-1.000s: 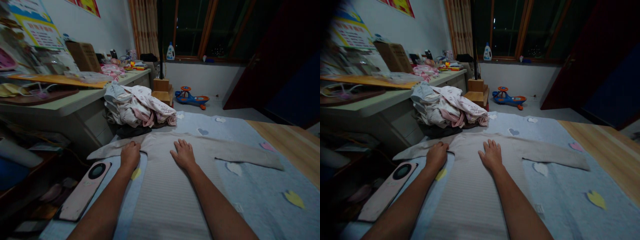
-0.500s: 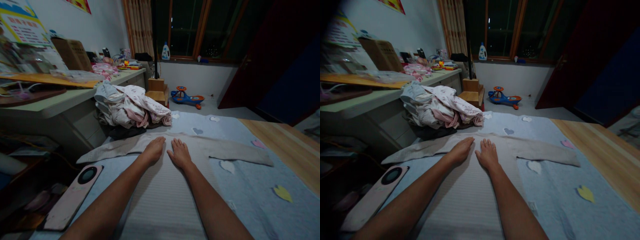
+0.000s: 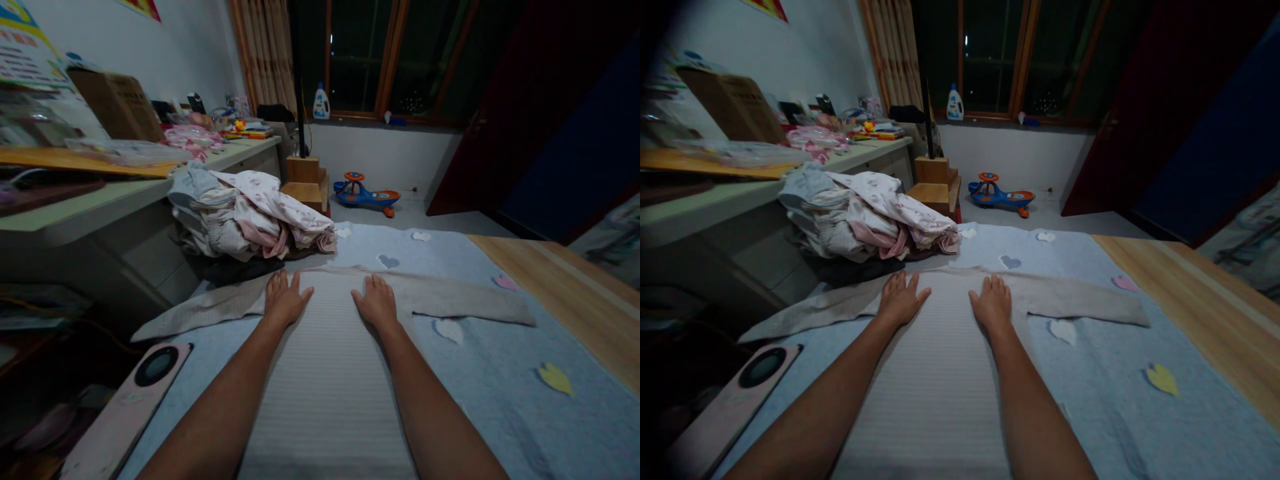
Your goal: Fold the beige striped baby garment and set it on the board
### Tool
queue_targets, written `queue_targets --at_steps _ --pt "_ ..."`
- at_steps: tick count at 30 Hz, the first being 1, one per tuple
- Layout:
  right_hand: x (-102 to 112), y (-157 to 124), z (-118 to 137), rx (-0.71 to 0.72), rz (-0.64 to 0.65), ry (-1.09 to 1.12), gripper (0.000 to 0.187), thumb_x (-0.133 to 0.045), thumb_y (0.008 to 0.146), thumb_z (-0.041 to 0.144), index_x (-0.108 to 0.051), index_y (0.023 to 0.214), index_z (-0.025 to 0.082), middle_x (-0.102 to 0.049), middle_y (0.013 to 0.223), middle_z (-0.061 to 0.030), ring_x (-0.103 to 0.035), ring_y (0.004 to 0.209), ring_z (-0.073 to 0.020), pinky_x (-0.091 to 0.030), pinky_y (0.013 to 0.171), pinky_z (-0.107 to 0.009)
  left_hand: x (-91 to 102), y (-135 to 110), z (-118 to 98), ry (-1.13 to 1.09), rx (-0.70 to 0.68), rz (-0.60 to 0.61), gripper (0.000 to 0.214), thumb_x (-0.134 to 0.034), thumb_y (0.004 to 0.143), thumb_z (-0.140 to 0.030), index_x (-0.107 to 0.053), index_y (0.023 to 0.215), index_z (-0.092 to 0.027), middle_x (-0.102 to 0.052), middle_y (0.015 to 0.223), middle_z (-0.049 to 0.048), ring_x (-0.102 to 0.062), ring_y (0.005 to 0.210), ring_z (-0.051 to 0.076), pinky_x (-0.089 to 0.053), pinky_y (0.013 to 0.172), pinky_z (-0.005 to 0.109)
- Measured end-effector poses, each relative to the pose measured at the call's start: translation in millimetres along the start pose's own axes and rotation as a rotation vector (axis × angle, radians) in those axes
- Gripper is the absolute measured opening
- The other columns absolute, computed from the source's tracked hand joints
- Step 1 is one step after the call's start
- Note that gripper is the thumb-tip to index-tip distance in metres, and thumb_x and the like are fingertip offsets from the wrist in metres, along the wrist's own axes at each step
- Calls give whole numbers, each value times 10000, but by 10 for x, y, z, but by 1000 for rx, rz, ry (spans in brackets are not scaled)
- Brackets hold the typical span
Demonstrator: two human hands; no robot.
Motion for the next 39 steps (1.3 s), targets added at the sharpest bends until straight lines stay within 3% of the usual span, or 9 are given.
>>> queue_targets --at_steps 5,11,17,21,25,27,30,34,39 --pt "-3 53 -117 -36 -28 0 662 -465 960 460 -432 1455 22 -357 1563 -239 -292 1463 -336 -202 1177 -469 5 -8 -6 0 -13 -29 745 -320 954 -643 -397 1521 -166 -352 1579 212 -293 1462 406 -227 1164 529" --pt "-70 106 28 233 42 29 571 -441 978 387 -433 1468 93 -379 1575 -153 -324 1454 -264 -218 1187 -406 -1 -6 -19 8 -22 -27 736 -342 952 -641 -409 1514 -171 -344 1574 240 -302 1449 435 -234 1149 551" --pt "-49 194 -241 39 22 -35 614 -399 996 460 -422 1485 90 -335 1594 -169 -292 1468 -311 -225 1175 -462 67 -41 -48 22 -50 -68 701 -388 953 -619 -450 1486 -167 -392 1542 249 -339 1428 441 -280 1122 568" --pt "-20 192 -307 -44 -38 -48 611 -421 986 438 -442 1463 58 -348 1581 -196 -286 1465 -334 -221 1170 -487 146 -78 -160 17 -137 -133 504 -418 992 -411 -543 1401 -144 -428 1527 232 -351 1434 403 -290 1127 590" --pt "17 154 -149 40 -100 -33 494 -464 963 342 -514 1403 123 -413 1547 -168 -356 1419 -304 -256 1155 -466 89 -109 -409 -92 -419 -73 472 -311 978 -128 -549 1386 -131 -433 1552 141 -351 1462 230 -287 1189 404" --pt "8 133 -45 128 -86 -21 443 -454 964 301 -546 1370 150 -471 1508 -144 -420 1370 -264 -287 1142 -405 33 -121 -472 -156 -484 -1 468 -334 989 -172 -517 1417 -122 -465 1532 131 -392 1438 206 -299 1186 351" --pt "-9 108 -15 178 -53 -20 432 -427 982 304 -546 1371 158 -490 1495 -127 -428 1364 -236 -285 1144 -368 5 -138 -476 -170 -475 38 521 -404 999 -379 -480 1455 -138 -434 1552 135 -360 1455 280 -285 1194 415" --pt "-12 100 -178 85 -14 -48 535 -410 999 414 -470 1448 129 -404 1558 -147 -347 1431 -270 -237 1168 -405 6 -156 -412 -124 -392 52 599 -386 981 -547 -437 1494 -243 -346 1605 122 -252 1492 368 -252 1180 528" --pt "-32 107 -276 6 53 -76 609 -351 1009 474 -381 1516 138 -296 1618 -136 -243 1486 -285 -183 1186 -442 -31 -144 -381 -101 -353 85 617 -361 976 -585 -387 1520 -295 -286 1632 119 -208 1507 368 -222 1178 535"
Point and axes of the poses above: each hand's wrist, its own y-axis towards the middle knuckle, its own x-axis out of the back of the hand, z = x × y, the point moved 7 cm from there along y, towards the middle knuckle
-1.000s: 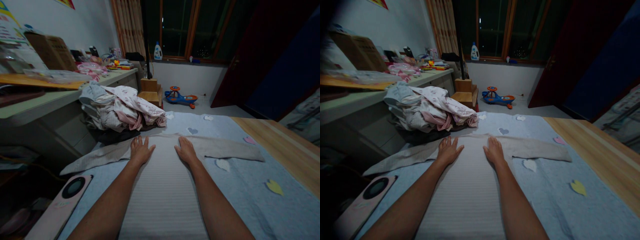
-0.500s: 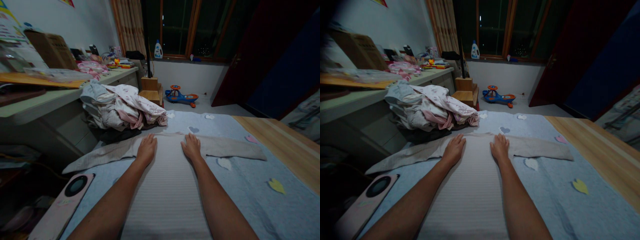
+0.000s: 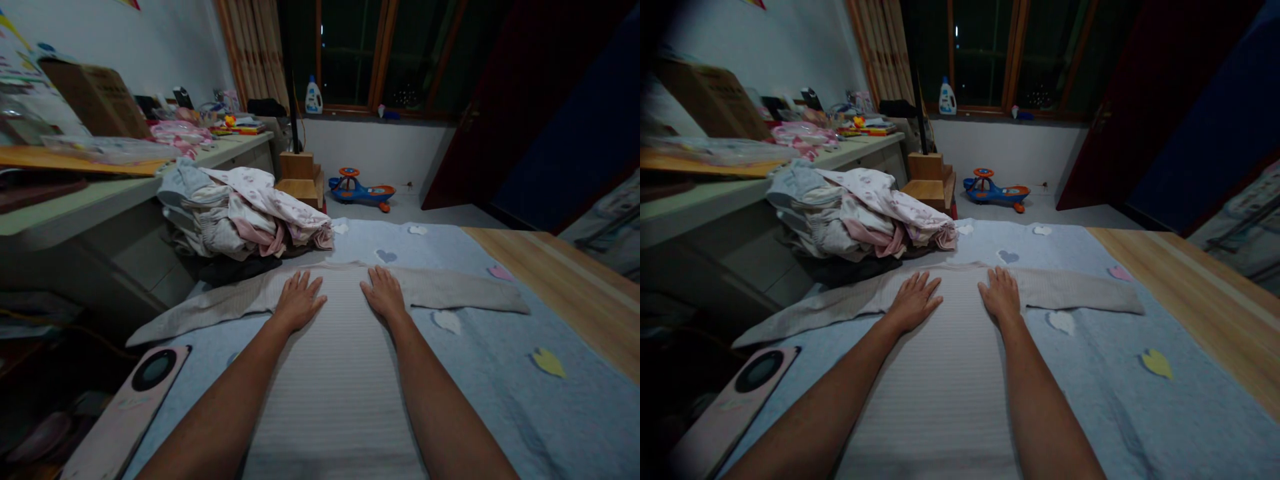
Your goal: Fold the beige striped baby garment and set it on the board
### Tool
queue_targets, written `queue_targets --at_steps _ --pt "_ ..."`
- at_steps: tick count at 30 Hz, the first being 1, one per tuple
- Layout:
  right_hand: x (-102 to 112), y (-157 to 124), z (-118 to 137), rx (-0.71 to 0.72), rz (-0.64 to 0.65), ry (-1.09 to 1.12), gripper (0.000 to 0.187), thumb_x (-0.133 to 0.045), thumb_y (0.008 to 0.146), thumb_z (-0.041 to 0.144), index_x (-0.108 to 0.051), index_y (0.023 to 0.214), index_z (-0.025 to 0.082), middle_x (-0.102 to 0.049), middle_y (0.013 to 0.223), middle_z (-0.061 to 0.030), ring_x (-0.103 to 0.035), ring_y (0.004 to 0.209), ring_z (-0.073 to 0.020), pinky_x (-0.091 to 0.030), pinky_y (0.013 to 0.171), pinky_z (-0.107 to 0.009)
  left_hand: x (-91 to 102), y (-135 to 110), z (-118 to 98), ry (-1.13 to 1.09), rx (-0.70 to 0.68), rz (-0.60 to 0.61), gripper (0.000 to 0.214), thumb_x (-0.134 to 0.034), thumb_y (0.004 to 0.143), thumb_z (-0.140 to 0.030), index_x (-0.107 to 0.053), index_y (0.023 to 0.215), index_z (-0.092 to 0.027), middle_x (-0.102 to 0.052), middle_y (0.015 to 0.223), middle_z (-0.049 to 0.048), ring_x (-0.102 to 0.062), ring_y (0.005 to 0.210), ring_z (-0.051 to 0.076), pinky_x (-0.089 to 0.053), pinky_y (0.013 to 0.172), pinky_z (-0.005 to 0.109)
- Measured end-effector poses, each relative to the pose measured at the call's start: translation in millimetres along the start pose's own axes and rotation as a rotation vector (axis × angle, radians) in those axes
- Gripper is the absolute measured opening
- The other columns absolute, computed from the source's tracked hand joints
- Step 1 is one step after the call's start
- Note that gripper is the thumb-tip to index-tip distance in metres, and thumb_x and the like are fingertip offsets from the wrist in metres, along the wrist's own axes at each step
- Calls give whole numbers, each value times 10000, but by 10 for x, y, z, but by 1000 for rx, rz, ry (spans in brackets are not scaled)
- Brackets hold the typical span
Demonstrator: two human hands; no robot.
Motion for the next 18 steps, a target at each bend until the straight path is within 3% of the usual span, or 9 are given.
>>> queue_targets --at_steps 5,11,15,18 --pt "-39 5 -19 36 15 -11 638 -346 1006 495 -348 1532 133 -261 1629 -150 -218 1495 -307 -176 1185 -481 16 -4 -12 -8 -19 -35 625 -353 972 -595 -403 1512 -284 -300 1624 131 -223 1501 372 -221 1172 535" --pt "43 -77 -189 226 -94 30 511 -407 993 387 -501 1407 103 -457 1517 -169 -382 1413 -250 -246 1175 -404 46 -26 -23 -23 -31 -57 652 -369 953 -629 -423 1497 -275 -349 1601 128 -242 1494 366 -223 1167 535" --pt "121 -176 -322 132 -137 -14 458 -410 986 330 -546 1356 98 -486 1486 -182 -409 1384 -275 -267 1160 -423 60 -30 -30 -23 -36 -71 626 -384 958 -600 -447 1481 -262 -369 1588 136 -269 1482 358 -233 1166 529" --pt "173 -324 -220 73 -186 -54 421 -436 962 254 -566 1335 108 -467 1498 -184 -354 1410 -315 -229 1167 -485 79 -32 -36 -17 -39 -99 600 -403 959 -573 -468 1464 -257 -395 1571 132 -302 1464 347 -245 1165 518"
Point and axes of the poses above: each hand's wrist, its own y-axis towards the middle knuckle, its own x-axis out of the back of the hand, z = x × y, the point moved 7 cm from there along y, towards the middle knuckle
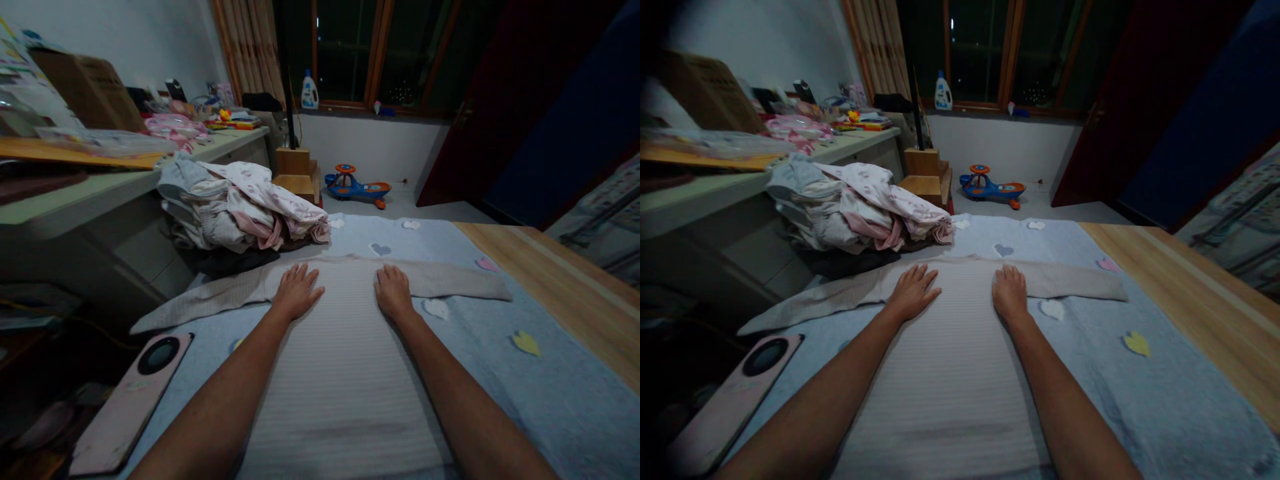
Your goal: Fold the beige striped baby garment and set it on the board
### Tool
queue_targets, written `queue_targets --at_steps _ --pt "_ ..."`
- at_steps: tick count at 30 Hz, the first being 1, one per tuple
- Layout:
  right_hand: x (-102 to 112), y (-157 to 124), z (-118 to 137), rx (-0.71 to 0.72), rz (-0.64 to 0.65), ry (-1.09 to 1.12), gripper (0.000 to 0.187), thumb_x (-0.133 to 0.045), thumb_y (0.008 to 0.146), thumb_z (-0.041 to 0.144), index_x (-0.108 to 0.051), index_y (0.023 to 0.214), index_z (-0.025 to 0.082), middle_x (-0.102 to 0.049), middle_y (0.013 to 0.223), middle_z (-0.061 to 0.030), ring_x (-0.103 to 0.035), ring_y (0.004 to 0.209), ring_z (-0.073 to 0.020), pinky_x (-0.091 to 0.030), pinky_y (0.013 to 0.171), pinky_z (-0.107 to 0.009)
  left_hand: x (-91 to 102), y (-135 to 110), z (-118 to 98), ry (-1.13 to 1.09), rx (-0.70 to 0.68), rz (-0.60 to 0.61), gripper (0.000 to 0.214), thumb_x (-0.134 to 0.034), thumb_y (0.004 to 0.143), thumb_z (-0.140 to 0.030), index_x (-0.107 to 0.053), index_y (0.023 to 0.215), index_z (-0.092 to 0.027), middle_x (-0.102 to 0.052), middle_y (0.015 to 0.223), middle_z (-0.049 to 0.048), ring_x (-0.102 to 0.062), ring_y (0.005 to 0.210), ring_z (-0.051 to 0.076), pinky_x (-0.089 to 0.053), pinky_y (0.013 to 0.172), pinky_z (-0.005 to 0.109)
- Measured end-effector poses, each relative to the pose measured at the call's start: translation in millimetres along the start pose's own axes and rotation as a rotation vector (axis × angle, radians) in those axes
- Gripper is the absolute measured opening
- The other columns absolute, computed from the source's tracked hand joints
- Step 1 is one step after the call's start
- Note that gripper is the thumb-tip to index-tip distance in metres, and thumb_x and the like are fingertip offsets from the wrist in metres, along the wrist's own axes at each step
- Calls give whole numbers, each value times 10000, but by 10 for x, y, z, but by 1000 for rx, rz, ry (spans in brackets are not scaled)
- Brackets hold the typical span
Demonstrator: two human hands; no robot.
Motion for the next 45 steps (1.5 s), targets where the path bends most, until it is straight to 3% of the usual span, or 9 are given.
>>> queue_targets --at_steps 4,6,14,23,34,38,40,43,45 --pt "11 -209 426 205 18 102 410 -450 962 241 -575 1339 136 -493 1483 -145 -414 1366 -257 -267 1162 -393 10 0 -12 13 -6 -13 594 -405 961 -566 -475 1458 -249 -404 1563 137 -322 1450 352 -259 1158 516" --pt "-13 -278 522 236 41 147 397 -440 964 230 -592 1322 151 -531 1450 -128 -455 1331 -237 -293 1150 -368 12 -2 -15 19 -5 -12 584 -413 962 -554 -481 1453 -246 -406 1562 136 -325 1448 353 -264 1156 512" --pt "34 -315 507 217 49 215 421 -501 937 294 -588 1327 160 -521 1461 -127 -440 1349 -239 -280 1164 -377 44 -16 -11 11 0 -21 551 -412 968 -522 -499 1435 -242 -428 1549 119 -339 1442 323 -268 1166 479" --pt "-31 -320 558 175 162 137 591 -471 955 460 -448 1477 183 -329 1605 -130 -260 1476 -326 -184 1188 -495 38 -4 -1 8 3 -23 559 -416 963 -523 -491 1440 -242 -433 1545 120 -335 1441 324 -275 1160 484" --pt "-60 -290 551 157 152 126 565 -441 984 467 -443 1486 208 -338 1605 -107 -279 1471 -317 -203 1180 -498 48 -9 -16 13 -4 -60 524 -452 958 -493 -528 1404 -229 -476 1509 122 -374 1414 311 -299 1157 486" --pt "-63 -282 539 164 134 124 513 -416 1002 422 -462 1469 216 -367 1592 -95 -305 1459 -302 -219 1175 -480 154 -48 -174 17 -156 -133 347 -461 963 -301 -640 1246 -211 -573 1392 123 -477 1314 266 -351 1129 449" --pt "-55 -282 535 174 124 127 509 -424 1001 416 -468 1463 209 -375 1586 -100 -311 1455 -303 -225 1173 -473 175 -125 -304 14 -249 -104 321 -444 961 -226 -668 1191 -222 -617 1321 111 -535 1235 245 -392 1092 425" --pt "-46 -279 527 181 112 130 510 -440 996 420 -479 1454 198 -385 1579 -107 -322 1446 -306 -229 1170 -465 152 -346 -484 -9 -318 3 333 -422 985 -266 -657 1218 -230 -644 1268 101 -571 1173 234 -433 1048 400" --pt "-49 -274 521 180 115 131 507 -450 992 418 -485 1447 198 -388 1577 -109 -320 1447 -302 -228 1169 -463 131 -550 -569 -26 -322 48 397 -454 984 -386 -606 1312 -223 -587 1373 113 -513 1274 261 -396 1097 418"
Point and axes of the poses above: each hand's wrist, its own y-axis towards the middle knuckle, its own x-axis out of the back of the hand, z = x × y, the point moved 7 cm from there along y, towards the middle knuckle
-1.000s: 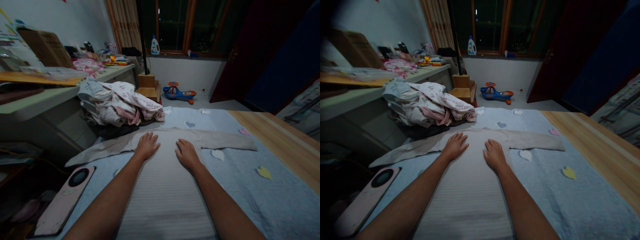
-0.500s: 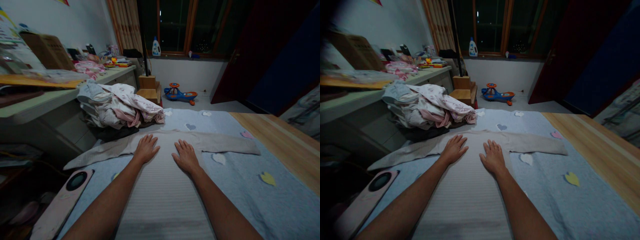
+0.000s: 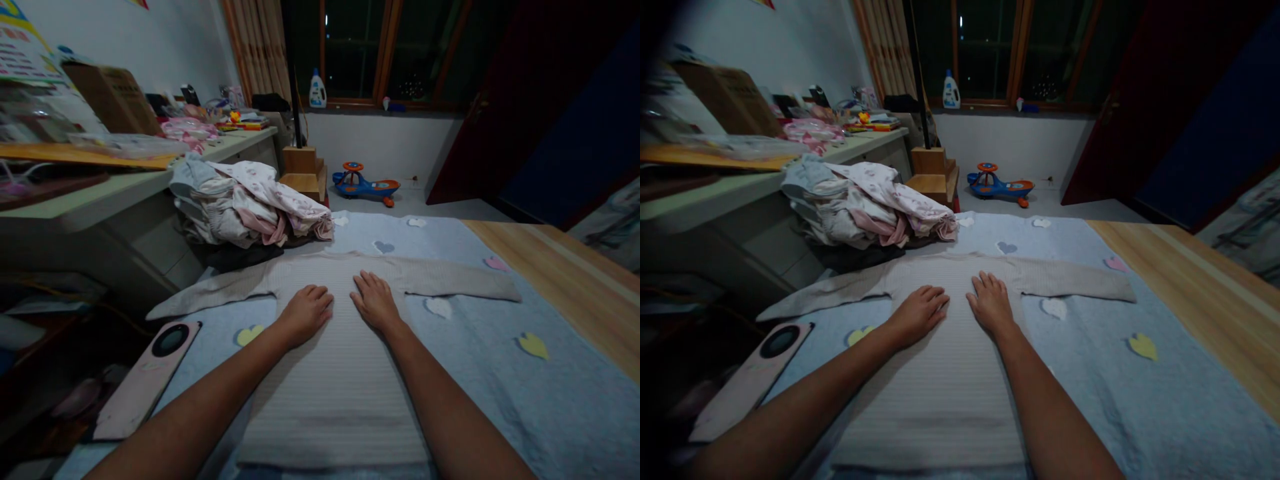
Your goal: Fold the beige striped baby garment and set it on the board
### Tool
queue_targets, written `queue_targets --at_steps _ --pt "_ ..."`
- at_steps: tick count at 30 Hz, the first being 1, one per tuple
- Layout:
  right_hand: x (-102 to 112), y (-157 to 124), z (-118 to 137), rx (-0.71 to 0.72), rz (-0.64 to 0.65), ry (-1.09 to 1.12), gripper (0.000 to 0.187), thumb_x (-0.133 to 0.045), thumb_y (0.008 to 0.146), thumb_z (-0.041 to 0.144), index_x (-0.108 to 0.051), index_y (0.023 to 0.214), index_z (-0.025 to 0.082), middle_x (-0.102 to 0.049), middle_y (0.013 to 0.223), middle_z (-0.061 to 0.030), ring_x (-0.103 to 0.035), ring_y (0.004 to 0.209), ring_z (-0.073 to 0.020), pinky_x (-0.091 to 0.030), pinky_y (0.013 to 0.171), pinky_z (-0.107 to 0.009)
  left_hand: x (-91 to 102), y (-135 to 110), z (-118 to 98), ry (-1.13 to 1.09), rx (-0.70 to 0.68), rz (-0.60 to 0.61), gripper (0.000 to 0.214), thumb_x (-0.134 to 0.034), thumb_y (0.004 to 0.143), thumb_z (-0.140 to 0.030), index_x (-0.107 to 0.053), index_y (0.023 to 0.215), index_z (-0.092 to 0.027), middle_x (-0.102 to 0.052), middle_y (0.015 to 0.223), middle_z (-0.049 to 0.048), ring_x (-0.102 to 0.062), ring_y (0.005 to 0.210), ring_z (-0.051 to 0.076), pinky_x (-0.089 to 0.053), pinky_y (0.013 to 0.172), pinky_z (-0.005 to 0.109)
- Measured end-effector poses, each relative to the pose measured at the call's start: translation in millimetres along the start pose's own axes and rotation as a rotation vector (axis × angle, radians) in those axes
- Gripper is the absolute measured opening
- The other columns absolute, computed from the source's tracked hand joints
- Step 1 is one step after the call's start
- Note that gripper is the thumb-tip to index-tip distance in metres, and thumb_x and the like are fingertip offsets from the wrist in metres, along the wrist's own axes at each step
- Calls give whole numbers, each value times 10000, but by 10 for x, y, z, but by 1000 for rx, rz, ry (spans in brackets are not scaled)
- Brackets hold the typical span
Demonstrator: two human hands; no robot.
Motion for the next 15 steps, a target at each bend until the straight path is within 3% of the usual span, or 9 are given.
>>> queue_targets --at_steps 3,5,10,15 --pt "-6 4 -12 -4 8 9 503 -459 986 407 -487 1443 199 -394 1573 -113 -314 1451 -294 -232 1164 -464 -69 -261 -135 -15 39 56 639 -476 940 -574 -437 1489 -250 -360 1589 130 -280 1469 359 -278 1167 533" --pt "-6 3 -16 0 8 14 501 -459 986 403 -490 1440 194 -397 1570 -114 -316 1450 -290 -233 1164 -460 -97 -383 -170 -22 73 77 678 -429 939 -627 -379 1526 -290 -277 1634 110 -188 1504 387 -229 1175 572" --pt "2 3 -29 18 -4 14 497 -472 982 399 -507 1426 178 -422 1555 -111 -337 1437 -287 -233 1172 -435 -84 -441 -162 -31 124 98 668 -393 941 -657 -371 1527 -337 -267 1645 65 -177 1513 376 -212 1186 566" --pt "29 7 -56 6 -22 2 499 -486 975 415 -527 1400 157 -438 1533 -148 -380 1410 -288 -267 1157 -431 -52 -397 58 3 232 75 623 -404 972 -581 -389 1519 -284 -309 1627 72 -261 1497 314 -237 1190 546"
Point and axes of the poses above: each hand's wrist, its own y-axis towards the middle knuckle, its own x-axis out of the back of the hand, z = x × y, the point moved 7 cm from there along y, towards the middle knuckle
